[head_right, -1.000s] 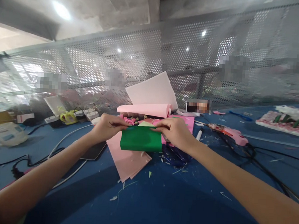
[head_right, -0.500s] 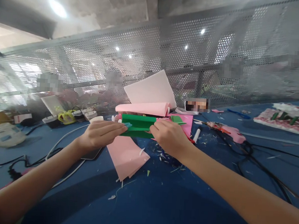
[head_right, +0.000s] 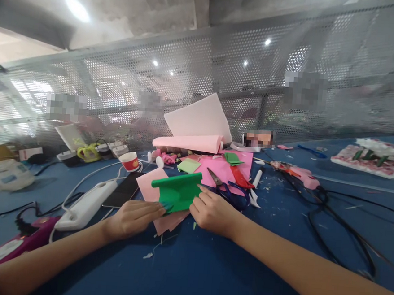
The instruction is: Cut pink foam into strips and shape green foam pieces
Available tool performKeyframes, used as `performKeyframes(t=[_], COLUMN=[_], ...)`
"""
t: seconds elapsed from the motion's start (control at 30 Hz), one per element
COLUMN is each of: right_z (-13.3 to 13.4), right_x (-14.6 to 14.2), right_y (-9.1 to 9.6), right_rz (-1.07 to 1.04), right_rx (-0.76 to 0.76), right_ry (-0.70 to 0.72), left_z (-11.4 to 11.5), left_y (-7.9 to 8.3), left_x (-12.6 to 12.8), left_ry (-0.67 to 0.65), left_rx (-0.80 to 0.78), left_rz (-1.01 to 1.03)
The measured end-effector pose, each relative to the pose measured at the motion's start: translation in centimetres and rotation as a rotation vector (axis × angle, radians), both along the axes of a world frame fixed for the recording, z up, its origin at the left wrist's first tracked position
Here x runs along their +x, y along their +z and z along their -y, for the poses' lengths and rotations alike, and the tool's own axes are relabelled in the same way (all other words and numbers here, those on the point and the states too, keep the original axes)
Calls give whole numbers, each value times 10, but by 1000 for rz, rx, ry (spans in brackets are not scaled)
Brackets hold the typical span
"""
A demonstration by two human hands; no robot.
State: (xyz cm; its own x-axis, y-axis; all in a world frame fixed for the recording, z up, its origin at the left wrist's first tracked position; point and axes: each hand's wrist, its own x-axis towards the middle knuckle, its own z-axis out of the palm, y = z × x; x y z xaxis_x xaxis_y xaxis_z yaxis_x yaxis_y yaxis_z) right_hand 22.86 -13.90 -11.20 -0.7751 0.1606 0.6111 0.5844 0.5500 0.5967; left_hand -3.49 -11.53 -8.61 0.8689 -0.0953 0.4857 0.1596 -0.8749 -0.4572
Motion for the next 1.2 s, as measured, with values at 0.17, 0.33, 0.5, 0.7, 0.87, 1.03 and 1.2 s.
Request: performKeyframes(t=[0.17,0.33,0.5,0.7,0.87,1.03,1.2], right_z=[1,0,0,-2,-3,-3,-3], right_x=[4,3,2,4,5,5,5], right_y=[-3,1,3,2,5,4,3], right_rz=[61,160,172,169,185,189,201], right_rx=[-76,-168,-159,-187,-166,-155,-155], right_ry=[29,48,65,70,77,85,72], left_z=[3,3,2,-9,-26,-34,-39], left_y=[-4,-5,-1,9,23,18,1], left_x=[1,0,13,43,46,58,75], left_ry=[37,31,80,113,152,302,242], left_rx=[-98,-173,-157,-664,-1125,-982,-811], left_rz=[-59,-111,-116,-218,-246,-71,-245])
